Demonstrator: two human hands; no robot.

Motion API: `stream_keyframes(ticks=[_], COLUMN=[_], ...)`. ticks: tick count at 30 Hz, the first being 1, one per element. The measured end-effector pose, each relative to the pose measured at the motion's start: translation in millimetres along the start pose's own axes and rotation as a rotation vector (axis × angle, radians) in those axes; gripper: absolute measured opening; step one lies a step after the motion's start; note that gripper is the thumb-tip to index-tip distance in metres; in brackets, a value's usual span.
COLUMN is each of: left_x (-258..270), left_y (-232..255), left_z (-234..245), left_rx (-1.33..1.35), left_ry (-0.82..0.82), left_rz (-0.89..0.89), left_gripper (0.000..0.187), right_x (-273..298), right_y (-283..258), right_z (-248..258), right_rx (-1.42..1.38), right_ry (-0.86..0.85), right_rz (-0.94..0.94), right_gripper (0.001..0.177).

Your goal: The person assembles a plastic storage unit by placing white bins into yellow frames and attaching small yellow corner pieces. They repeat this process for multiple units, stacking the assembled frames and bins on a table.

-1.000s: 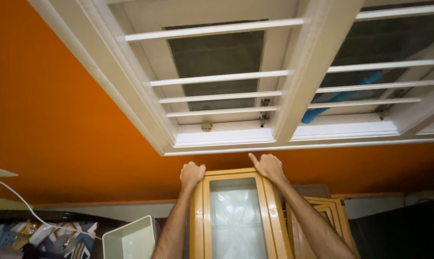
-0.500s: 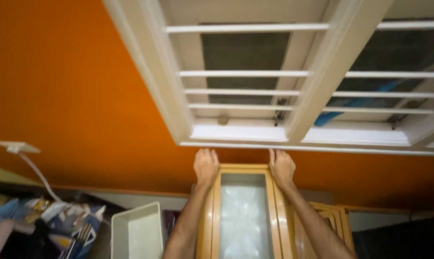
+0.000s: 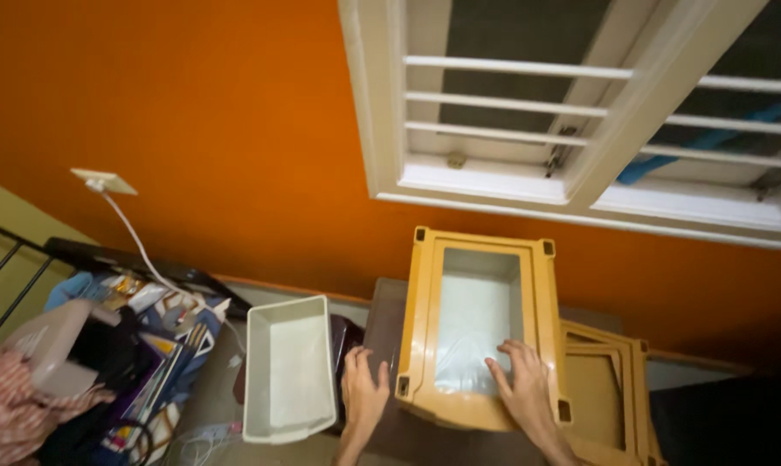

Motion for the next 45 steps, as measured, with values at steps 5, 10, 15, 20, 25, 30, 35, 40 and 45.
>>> stream_keyframes(ticks=[5,10,15,20,25,30,35,40,45], left_x=[44.1,77.2,118.1,157.8,192.3,186.2,131.7,66.0,19.7], left_y=[-78.2,-138.4,-179.9,-208.5,-246.8,-286.7,-323.5,-374.5,-429.8], left_z=[-4.1,-15.9,-13.3,14.5,36.0,67.1,90.7,93.2,84.9], left_rx=[0.007,0.117,0.129,0.102,0.097,0.098,0.006,-0.071,0.021], left_ry=[-0.045,-0.083,-0.116,-0.019,0.019,0.068,0.115,0.072,0.062], left_rz=[0.096,0.272,0.479,0.535,0.693,0.757,0.657,0.716,0.7], left_gripper=[0.044,0.046,0.048,0.05,0.05,0.045,0.044,0.048,0.057], right_x=[44.5,49.7,56.5,59.4,91.1,142.1,156.9,158.1,156.5], right_y=[-48.4,-64.7,-70.3,-71.9,-115.6,-181.9,-176.1,-159.1,-151.2], right_z=[-19.8,-28.5,-25.3,-22.0,-36.0,-110.5,-236.6,-343.3,-414.4], right_rx=[0.102,0.234,0.254,0.115,-0.13,-0.502,-0.48,-0.336,-0.251], right_ry=[-0.09,-0.078,0.003,0.077,0.227,-0.043,-0.435,-0.608,-0.586], right_rz=[0.015,0.042,0.091,0.14,0.383,0.247,-0.23,-0.336,-0.456], right_gripper=[0.043,0.044,0.048,0.045,0.02,0.011,0.029,0.043,0.05])
Point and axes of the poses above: each hand's wrist, its own x-axis away from the middle knuckle, its own z-axis out of the back of the hand, y = z × x, the point moved 5 cm from there along -x, towards the middle knuckle, and after that the axes turned 11 degrees about z, right-handed, at the moved point
